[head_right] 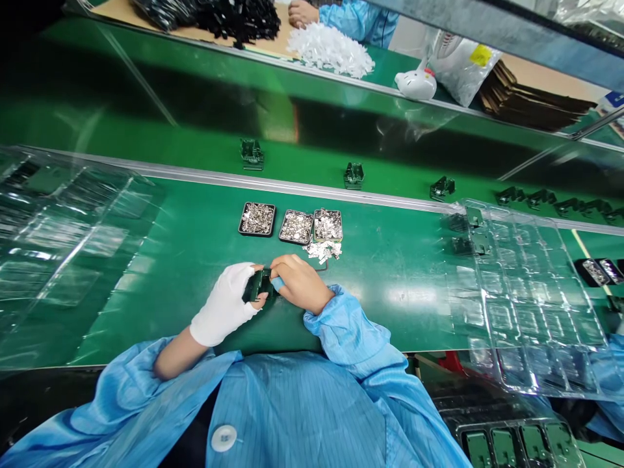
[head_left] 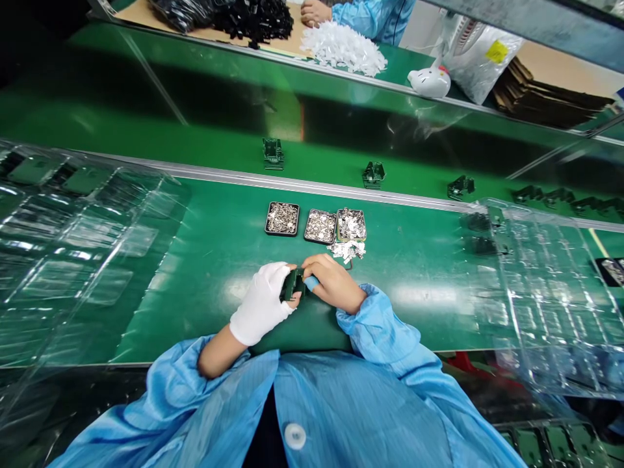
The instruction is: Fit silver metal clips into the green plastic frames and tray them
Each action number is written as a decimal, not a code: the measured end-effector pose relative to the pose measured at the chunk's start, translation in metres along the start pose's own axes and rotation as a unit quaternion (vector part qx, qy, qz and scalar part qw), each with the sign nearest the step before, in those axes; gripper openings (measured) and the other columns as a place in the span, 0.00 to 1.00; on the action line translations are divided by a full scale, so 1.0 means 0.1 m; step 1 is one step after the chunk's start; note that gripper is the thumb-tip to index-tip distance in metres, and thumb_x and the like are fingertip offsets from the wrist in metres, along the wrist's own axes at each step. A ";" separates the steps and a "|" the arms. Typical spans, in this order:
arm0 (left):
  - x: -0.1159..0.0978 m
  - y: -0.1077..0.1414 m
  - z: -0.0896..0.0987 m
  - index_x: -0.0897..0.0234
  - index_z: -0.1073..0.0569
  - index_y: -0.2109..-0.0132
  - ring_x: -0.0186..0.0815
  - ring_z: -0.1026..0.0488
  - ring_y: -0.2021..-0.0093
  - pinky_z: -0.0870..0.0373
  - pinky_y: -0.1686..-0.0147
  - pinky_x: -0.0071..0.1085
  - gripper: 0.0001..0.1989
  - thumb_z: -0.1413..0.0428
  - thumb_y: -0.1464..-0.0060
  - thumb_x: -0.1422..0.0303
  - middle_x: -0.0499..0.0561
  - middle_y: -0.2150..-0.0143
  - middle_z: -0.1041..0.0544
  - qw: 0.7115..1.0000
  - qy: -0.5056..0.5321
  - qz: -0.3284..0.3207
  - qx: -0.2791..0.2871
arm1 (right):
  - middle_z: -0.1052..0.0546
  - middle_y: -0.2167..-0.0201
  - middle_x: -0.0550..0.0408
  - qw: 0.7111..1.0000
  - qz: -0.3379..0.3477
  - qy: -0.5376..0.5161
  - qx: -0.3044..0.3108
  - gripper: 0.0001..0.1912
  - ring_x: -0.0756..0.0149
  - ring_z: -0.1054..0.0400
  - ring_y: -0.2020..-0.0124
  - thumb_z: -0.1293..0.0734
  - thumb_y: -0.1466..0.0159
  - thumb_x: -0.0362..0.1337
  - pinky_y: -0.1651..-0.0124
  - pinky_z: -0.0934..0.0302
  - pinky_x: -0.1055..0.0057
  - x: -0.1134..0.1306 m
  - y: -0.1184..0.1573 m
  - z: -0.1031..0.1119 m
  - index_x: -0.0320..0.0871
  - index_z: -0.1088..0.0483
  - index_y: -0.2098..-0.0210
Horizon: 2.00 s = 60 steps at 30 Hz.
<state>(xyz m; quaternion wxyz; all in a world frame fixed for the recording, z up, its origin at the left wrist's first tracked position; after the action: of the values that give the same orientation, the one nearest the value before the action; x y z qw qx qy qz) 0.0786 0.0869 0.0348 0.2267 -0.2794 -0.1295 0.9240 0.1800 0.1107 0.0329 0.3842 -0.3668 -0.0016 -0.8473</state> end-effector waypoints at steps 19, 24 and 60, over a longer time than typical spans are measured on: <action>0.17 0.04 -0.14 0.65 0.36 0.51 0.42 0.29 0.55 0.31 0.55 0.38 0.20 0.50 0.46 0.58 0.56 0.55 0.28 0.972 0.178 0.104 0.115 | 0.27 0.65 0.55 0.991 -0.123 -0.043 0.031 0.11 0.64 0.33 0.60 0.39 0.44 0.25 0.55 0.39 0.70 -0.07 0.02 -0.08 0.45 0.34 0.65; 0.05 -0.13 -0.04 0.62 0.31 0.68 0.43 0.30 0.63 0.35 0.62 0.37 0.06 0.52 0.45 0.69 0.52 0.70 0.28 0.981 -0.026 0.062 0.180 | 0.25 0.62 0.54 0.992 -0.110 0.001 0.055 0.11 0.62 0.34 0.59 0.39 0.44 0.25 0.55 0.39 0.68 0.03 0.02 -0.14 0.44 0.34 0.64; 0.35 0.14 -0.19 0.66 0.40 0.44 0.48 0.33 0.44 0.35 0.45 0.45 0.27 0.45 0.49 0.62 0.61 0.46 0.31 0.984 0.090 0.120 0.101 | 0.30 0.64 0.48 0.969 -0.204 0.115 0.083 0.14 0.58 0.37 0.58 0.42 0.44 0.21 0.53 0.42 0.62 -0.57 0.25 -0.03 0.41 0.31 0.65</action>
<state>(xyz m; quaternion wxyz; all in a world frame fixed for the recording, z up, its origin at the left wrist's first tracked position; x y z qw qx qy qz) 0.0583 0.0945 -0.0016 0.1523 -0.3508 0.0197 0.9238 0.2198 0.1294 -0.0117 0.2298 -0.2255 -0.1022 -0.9412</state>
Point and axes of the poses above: each hand's wrist, its own y-axis away from the middle knuckle, its own z-axis out of the back of the hand, x = y × z, the point moved 9 cm from there along -y, towards the middle knuckle
